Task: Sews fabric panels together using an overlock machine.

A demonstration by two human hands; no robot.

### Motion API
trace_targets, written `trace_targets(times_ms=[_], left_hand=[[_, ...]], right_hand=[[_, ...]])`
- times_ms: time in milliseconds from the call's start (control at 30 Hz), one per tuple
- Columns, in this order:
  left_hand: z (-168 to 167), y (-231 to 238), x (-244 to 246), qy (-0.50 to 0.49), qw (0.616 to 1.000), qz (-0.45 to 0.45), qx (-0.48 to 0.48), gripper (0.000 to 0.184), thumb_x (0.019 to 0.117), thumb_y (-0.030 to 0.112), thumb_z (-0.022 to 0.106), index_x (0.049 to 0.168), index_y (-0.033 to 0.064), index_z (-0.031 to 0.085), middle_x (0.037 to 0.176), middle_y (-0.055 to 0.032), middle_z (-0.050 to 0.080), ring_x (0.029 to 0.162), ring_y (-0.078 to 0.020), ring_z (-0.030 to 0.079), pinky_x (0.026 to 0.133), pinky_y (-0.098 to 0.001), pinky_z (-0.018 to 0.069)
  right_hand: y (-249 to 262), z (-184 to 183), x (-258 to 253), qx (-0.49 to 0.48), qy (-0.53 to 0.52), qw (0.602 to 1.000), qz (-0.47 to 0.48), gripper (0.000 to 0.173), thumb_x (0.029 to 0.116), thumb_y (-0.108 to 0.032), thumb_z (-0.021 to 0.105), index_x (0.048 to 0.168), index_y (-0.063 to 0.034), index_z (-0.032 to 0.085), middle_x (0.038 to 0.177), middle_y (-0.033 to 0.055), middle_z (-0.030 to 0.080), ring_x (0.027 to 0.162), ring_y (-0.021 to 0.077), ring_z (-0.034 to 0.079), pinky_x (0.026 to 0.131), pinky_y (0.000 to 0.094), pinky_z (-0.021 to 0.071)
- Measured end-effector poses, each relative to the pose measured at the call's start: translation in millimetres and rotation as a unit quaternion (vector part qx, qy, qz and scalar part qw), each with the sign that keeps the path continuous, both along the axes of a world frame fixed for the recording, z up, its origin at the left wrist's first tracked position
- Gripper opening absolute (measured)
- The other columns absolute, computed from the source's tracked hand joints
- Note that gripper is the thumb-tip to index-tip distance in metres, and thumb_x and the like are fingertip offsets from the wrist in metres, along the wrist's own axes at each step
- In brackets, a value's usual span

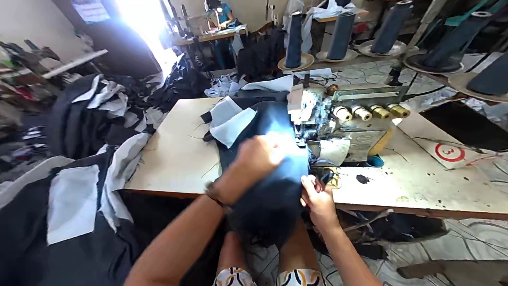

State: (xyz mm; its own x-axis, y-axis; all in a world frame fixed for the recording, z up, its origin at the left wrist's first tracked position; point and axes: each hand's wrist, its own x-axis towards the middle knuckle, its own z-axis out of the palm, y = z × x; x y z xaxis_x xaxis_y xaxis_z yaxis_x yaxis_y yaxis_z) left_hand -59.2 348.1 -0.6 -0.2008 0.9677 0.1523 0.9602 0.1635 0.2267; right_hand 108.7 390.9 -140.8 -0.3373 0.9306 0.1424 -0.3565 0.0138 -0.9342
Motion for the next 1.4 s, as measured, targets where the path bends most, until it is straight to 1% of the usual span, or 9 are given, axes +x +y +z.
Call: trace_targets(times_ms=[133,300,533,633,733,867,1067,1200,1400], left_hand=[[-67,-7,70,-0.119,0.99,-0.051,-0.048,0.062,0.097,0.044,0.066,0.141,0.0026,0.053,0.137,-0.0229,0.053,0.117,-0.0393,0.06,0.094,-0.053,0.0526],[-127,-57,85,-0.22,0.97,-0.001,0.107,0.028,0.0938,0.007,0.056,0.117,-0.0057,0.065,0.115,-0.0206,0.069,0.107,-0.0314,0.069,0.094,-0.0449,0.056],[-230,-177,45,-0.354,0.916,0.113,-0.153,0.035,0.0951,0.01,0.058,0.128,0.0006,0.067,0.122,-0.0219,0.069,0.118,-0.0351,0.066,0.104,-0.0569,0.0489],[-194,-230,15,-0.348,0.922,0.166,-0.034,0.032,0.1001,0.003,0.048,0.126,-0.0058,0.064,0.121,-0.0237,0.068,0.115,-0.032,0.065,0.103,-0.0513,0.0498],[-109,-271,16,-0.236,0.935,0.164,0.206,0.031,0.1067,0.01,0.041,0.115,-0.007,0.065,0.095,-0.0113,0.07,0.087,-0.0092,0.067,0.082,-0.0296,0.0552],[-41,-299,68,-0.153,0.942,-0.031,0.297,0.025,0.1065,0.026,0.051,0.102,0.0071,0.068,0.085,0.002,0.064,0.079,0.0054,0.059,0.072,-0.0097,0.0486],[-107,-274,133,-0.215,0.932,-0.286,0.06,0.03,0.0908,0.001,0.063,0.118,0.0031,0.073,0.096,-0.0121,0.072,0.082,-0.0186,0.071,0.073,-0.0266,0.0589],[-129,-259,145,-0.209,0.926,-0.312,0.022,0.031,0.0872,0.001,0.064,0.117,0.0019,0.074,0.092,-0.0126,0.071,0.076,-0.0222,0.071,0.065,-0.032,0.0594],[-135,-242,147,-0.193,0.919,-0.342,0.002,0.023,0.0853,-0.001,0.064,0.106,0.0,0.075,0.086,-0.013,0.069,0.07,-0.0237,0.07,0.058,-0.0342,0.0588]], right_hand=[[-82,-43,31,-0.08,-0.057,0.994,0.043,0.014,0.0971,-0.015,0.051,0.087,-0.0139,0.06,0.052,-0.0124,0.047,0.044,0.0006,0.046,0.046,0.0206,0.0441],[-134,-73,68,-0.097,-0.082,0.989,0.077,0.022,0.0935,-0.007,0.051,0.101,-0.0041,0.072,0.073,-0.0081,0.067,0.047,-0.0025,0.048,0.046,0.0172,0.0448],[-139,-66,71,-0.123,-0.058,0.987,0.083,0.028,0.085,-0.001,0.064,0.112,-0.0048,0.056,0.061,-0.0036,0.056,0.044,0.0049,0.051,0.043,0.0205,0.0465],[-140,-72,72,-0.153,-0.059,0.981,0.099,0.056,0.085,0.0,0.067,0.134,-0.0023,0.039,0.069,-0.0001,0.058,0.047,0.0064,0.053,0.045,0.0212,0.0486],[-142,-82,79,-0.169,-0.059,0.976,0.126,0.008,0.0926,-0.005,0.061,0.087,-0.0111,0.06,0.051,-0.0058,0.053,0.041,0.0031,0.048,0.043,0.0194,0.0441],[-163,-74,98,-0.143,-0.052,0.967,0.206,0.016,0.0968,-0.012,0.054,0.083,-0.0197,0.058,0.049,-0.0106,0.05,0.041,0.0009,0.047,0.044,0.0187,0.0454],[-205,-39,133,-0.147,-0.046,0.966,0.209,0.026,0.1031,-0.01,0.039,0.091,-0.0253,0.056,0.056,-0.0178,0.057,0.044,-0.0068,0.049,0.045,0.0122,0.0436],[-204,-42,148,-0.084,-0.101,0.969,0.209,0.029,0.1087,-0.045,0.042,0.105,-0.0189,0.054,0.069,-0.0184,0.059,0.051,-0.0083,0.049,0.047,0.0122,0.0442],[-195,-47,153,0.012,-0.117,0.968,0.224,0.013,0.1036,-0.018,0.053,0.104,-0.01,0.063,0.083,-0.0141,0.066,0.073,-0.0089,0.062,0.068,0.0142,0.0538]])
